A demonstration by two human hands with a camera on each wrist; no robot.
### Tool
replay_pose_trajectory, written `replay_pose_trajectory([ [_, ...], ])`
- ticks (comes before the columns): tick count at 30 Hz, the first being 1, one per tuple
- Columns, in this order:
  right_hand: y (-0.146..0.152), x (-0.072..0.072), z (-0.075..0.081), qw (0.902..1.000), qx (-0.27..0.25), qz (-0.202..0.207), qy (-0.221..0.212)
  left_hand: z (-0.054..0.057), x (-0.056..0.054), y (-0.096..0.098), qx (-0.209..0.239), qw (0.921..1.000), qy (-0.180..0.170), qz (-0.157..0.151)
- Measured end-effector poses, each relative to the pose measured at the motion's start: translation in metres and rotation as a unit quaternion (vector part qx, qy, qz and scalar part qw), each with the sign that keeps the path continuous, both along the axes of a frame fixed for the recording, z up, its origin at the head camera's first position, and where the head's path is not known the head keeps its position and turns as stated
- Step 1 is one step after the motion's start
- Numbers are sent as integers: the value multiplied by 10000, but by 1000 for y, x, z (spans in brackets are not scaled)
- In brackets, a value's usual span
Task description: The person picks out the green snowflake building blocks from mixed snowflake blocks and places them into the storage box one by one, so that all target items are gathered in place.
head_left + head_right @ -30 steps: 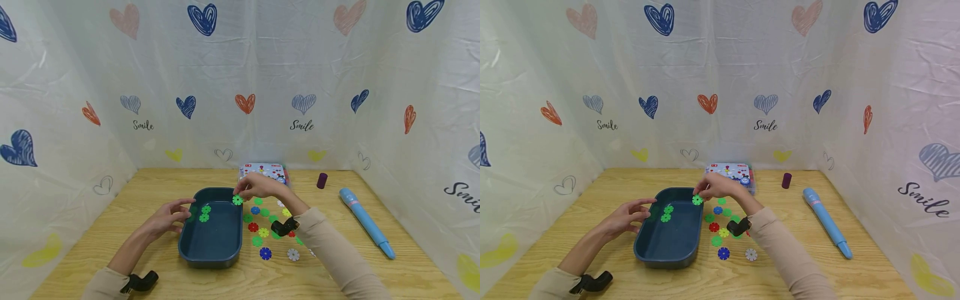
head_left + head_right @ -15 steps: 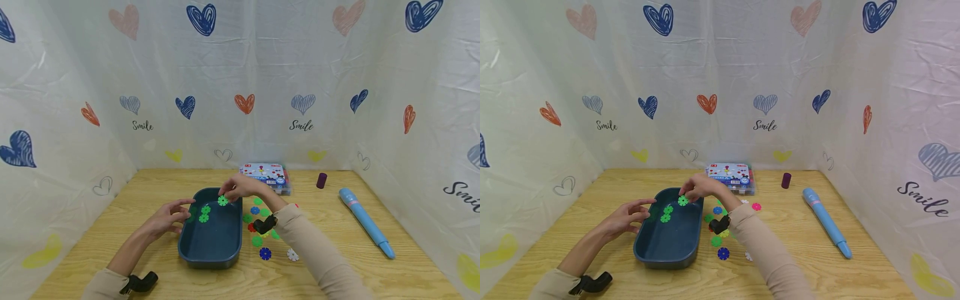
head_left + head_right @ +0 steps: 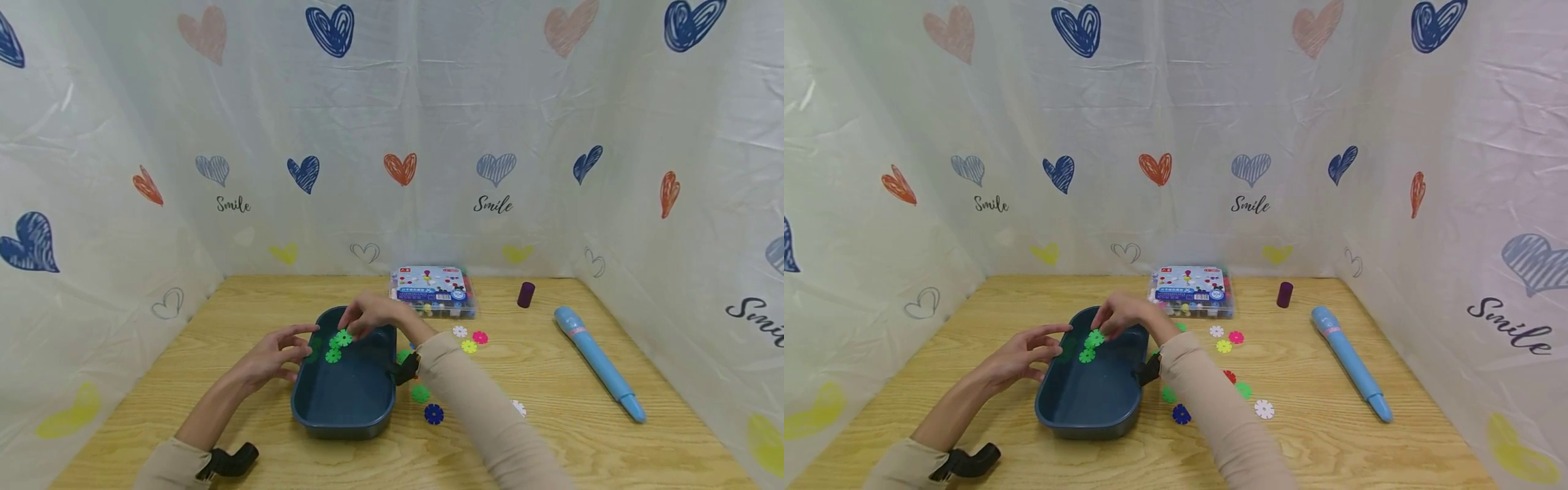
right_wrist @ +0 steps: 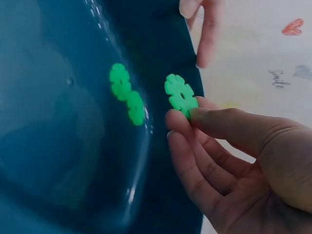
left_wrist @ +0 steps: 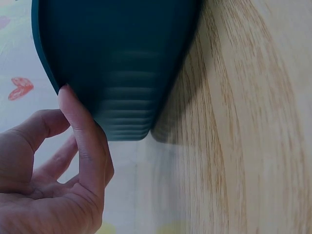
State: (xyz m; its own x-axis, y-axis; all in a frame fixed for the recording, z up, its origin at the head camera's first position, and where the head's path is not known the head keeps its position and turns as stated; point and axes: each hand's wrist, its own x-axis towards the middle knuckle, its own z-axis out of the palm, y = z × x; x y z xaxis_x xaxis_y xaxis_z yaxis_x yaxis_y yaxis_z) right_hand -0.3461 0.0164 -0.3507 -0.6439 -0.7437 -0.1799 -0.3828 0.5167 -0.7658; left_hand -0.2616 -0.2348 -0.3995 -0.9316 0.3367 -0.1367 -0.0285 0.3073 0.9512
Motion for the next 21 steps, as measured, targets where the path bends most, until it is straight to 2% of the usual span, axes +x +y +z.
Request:
replay_pose_trajectory([
  [21, -27, 3, -24, 9968, 166, -68, -784, 1, 0, -2, 67, 9998, 42, -158],
])
